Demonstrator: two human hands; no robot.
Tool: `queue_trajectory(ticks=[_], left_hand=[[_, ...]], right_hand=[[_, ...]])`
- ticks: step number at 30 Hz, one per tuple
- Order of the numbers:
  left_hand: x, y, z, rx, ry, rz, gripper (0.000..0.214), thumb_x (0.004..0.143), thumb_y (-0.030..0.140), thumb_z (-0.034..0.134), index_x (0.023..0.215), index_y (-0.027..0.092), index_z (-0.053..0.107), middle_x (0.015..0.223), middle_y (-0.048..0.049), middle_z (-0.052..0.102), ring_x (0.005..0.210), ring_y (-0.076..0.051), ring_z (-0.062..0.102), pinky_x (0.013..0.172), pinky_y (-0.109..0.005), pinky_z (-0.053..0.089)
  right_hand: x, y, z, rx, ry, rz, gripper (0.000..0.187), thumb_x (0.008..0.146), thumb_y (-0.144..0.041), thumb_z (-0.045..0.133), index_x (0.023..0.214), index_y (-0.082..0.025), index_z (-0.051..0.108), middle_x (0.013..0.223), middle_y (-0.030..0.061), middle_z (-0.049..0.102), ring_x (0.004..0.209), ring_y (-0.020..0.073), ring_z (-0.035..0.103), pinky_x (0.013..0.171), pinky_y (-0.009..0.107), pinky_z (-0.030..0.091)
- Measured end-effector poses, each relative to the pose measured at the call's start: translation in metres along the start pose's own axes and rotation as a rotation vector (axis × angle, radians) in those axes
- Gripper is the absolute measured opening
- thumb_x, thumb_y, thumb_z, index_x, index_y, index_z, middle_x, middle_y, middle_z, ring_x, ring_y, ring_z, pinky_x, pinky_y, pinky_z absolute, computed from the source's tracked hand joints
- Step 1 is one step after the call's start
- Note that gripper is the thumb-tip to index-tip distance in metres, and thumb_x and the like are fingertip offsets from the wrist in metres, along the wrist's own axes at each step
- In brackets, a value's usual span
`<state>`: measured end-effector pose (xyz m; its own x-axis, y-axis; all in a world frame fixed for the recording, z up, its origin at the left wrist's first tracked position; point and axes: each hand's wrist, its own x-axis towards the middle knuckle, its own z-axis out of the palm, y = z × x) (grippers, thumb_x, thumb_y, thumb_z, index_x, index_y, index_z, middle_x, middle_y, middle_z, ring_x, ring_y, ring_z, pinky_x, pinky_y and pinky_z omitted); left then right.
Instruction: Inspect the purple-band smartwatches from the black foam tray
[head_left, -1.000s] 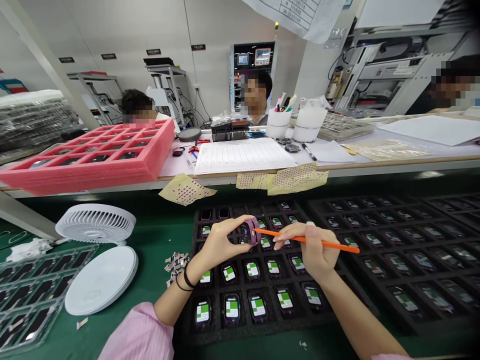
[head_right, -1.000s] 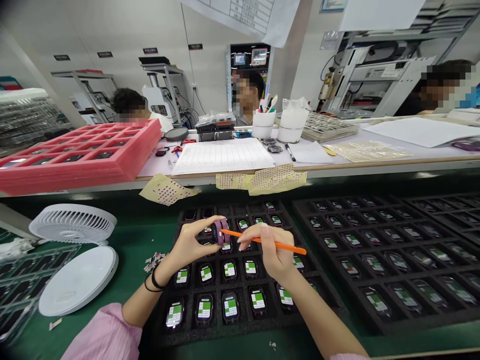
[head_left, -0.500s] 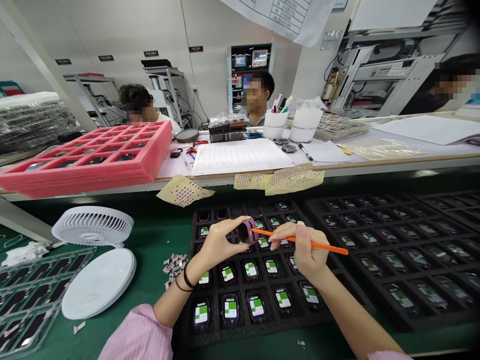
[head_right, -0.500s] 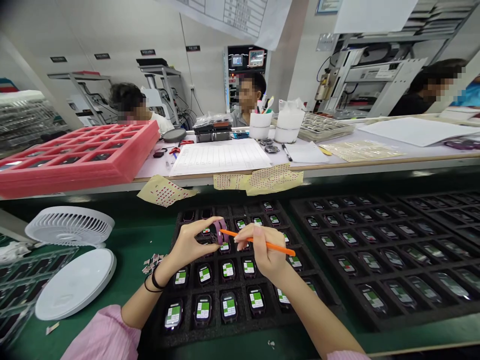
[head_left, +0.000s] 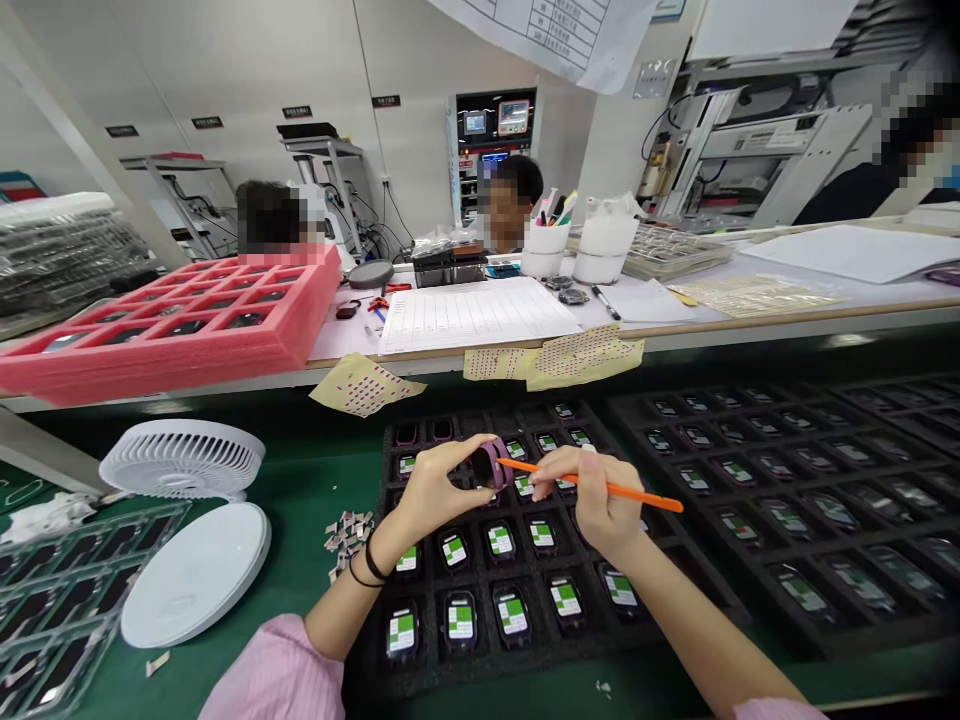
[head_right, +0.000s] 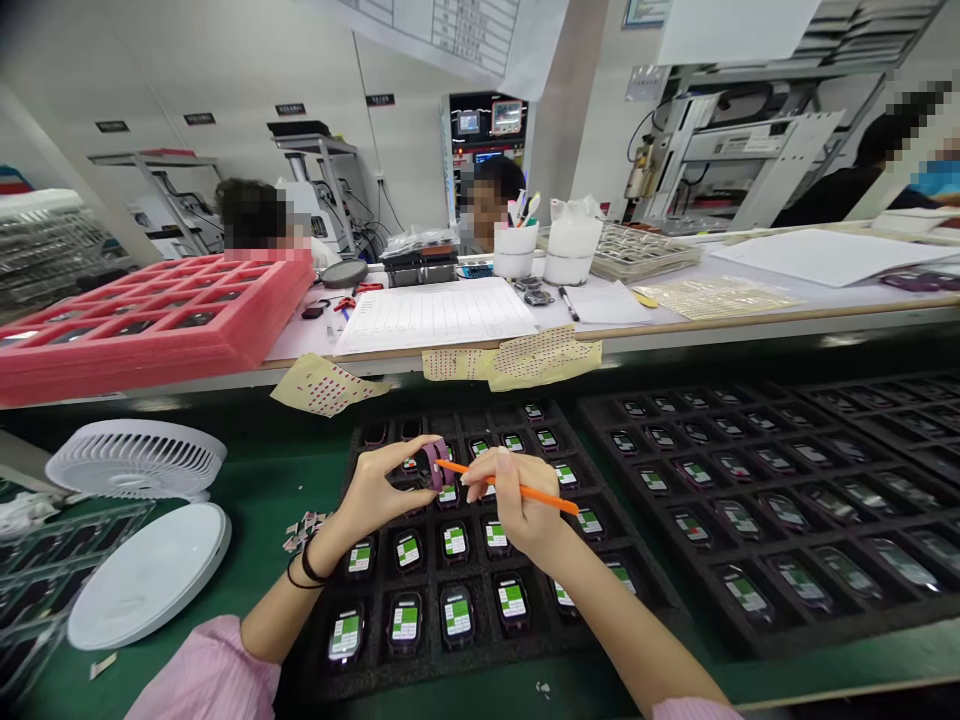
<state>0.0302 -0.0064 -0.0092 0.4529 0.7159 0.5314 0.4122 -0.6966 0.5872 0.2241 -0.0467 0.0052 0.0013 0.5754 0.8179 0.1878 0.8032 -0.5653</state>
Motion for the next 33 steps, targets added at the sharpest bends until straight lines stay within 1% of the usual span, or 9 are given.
queue_trajectory(ticks=[4,9,12,21,24,26,28,30,33], left_hand=[[0.001,0.001,0.000,-0.017,-0.019,-0.018,0.053,0.067,0.013,0.072,0.119,0.019,0.060,0.108,-0.0054,0.071,0.096,-0.022,0.068,0.087,-0.030,0.052],[0.002,0.002,-0.003,-0.037,-0.024,-0.045,0.054,0.066,0.012,0.072,0.119,0.017,0.061,0.110,-0.0066,0.071,0.100,-0.024,0.067,0.087,-0.031,0.052],[0.002,0.001,-0.005,-0.039,-0.024,-0.050,0.055,0.066,0.012,0.072,0.119,0.016,0.061,0.110,-0.0065,0.071,0.099,-0.024,0.067,0.088,-0.030,0.051],[0.002,0.005,-0.006,-0.084,-0.015,-0.017,0.054,0.066,0.009,0.070,0.118,0.018,0.061,0.112,-0.0045,0.070,0.102,-0.022,0.066,0.092,-0.029,0.050],[0.001,0.006,-0.007,-0.078,-0.007,-0.009,0.054,0.066,0.009,0.070,0.118,0.019,0.061,0.113,-0.0048,0.070,0.103,-0.022,0.066,0.093,-0.029,0.050],[0.001,0.006,-0.008,-0.068,0.000,-0.013,0.054,0.066,0.010,0.070,0.118,0.019,0.061,0.113,-0.0050,0.070,0.102,-0.022,0.066,0.092,-0.029,0.050],[0.001,0.008,-0.008,-0.061,0.004,-0.009,0.054,0.066,0.011,0.070,0.118,0.020,0.061,0.112,-0.0051,0.070,0.101,-0.022,0.067,0.090,-0.030,0.051],[0.001,0.010,-0.008,-0.063,0.006,-0.010,0.053,0.066,0.012,0.070,0.118,0.020,0.061,0.112,-0.0054,0.070,0.100,-0.022,0.067,0.089,-0.030,0.052],[0.002,0.012,-0.006,-0.092,0.018,-0.084,0.050,0.068,0.016,0.071,0.117,0.019,0.062,0.110,-0.0055,0.071,0.090,-0.021,0.068,0.081,-0.029,0.054]], right_hand=[[0.002,-0.003,-0.004,-0.002,-0.018,0.030,0.045,0.097,-0.021,0.032,0.074,-0.019,0.071,0.052,0.0017,0.065,0.050,0.0149,0.063,0.054,0.029,0.054],[0.003,-0.002,-0.011,-0.016,0.024,0.030,0.045,0.098,-0.022,0.032,0.072,-0.019,0.070,0.053,0.0018,0.066,0.053,0.0151,0.064,0.057,0.030,0.055],[0.002,0.001,-0.011,-0.038,0.012,0.038,0.045,0.098,-0.022,0.032,0.072,-0.019,0.070,0.052,0.0016,0.065,0.053,0.0151,0.064,0.058,0.031,0.055],[0.001,0.004,-0.007,-0.055,0.009,0.041,0.044,0.097,-0.024,0.033,0.072,-0.019,0.069,0.052,0.0016,0.065,0.049,0.0148,0.063,0.050,0.029,0.052],[0.000,0.003,-0.010,-0.024,0.036,0.047,0.044,0.097,-0.027,0.034,0.071,-0.020,0.069,0.052,0.0017,0.065,0.053,0.0169,0.065,0.054,0.031,0.054],[-0.001,0.002,-0.011,0.008,0.066,0.069,0.042,0.098,-0.029,0.034,0.077,-0.021,0.070,0.058,0.0022,0.068,0.057,0.0183,0.068,0.059,0.034,0.056],[-0.001,0.003,-0.010,0.038,0.058,0.155,0.037,0.098,-0.033,0.035,0.092,-0.021,0.070,0.073,0.0036,0.074,0.063,0.0190,0.071,0.066,0.037,0.058],[0.000,0.006,-0.005,0.077,-0.003,0.318,0.033,0.097,-0.037,0.038,0.100,-0.022,0.067,0.091,0.0058,0.074,0.077,0.0204,0.073,0.074,0.038,0.059],[0.004,0.014,0.007,0.202,-0.113,0.609,0.028,0.090,-0.044,0.051,0.081,-0.020,0.062,0.100,0.0066,0.072,0.097,0.0234,0.069,0.081,0.039,0.059]])
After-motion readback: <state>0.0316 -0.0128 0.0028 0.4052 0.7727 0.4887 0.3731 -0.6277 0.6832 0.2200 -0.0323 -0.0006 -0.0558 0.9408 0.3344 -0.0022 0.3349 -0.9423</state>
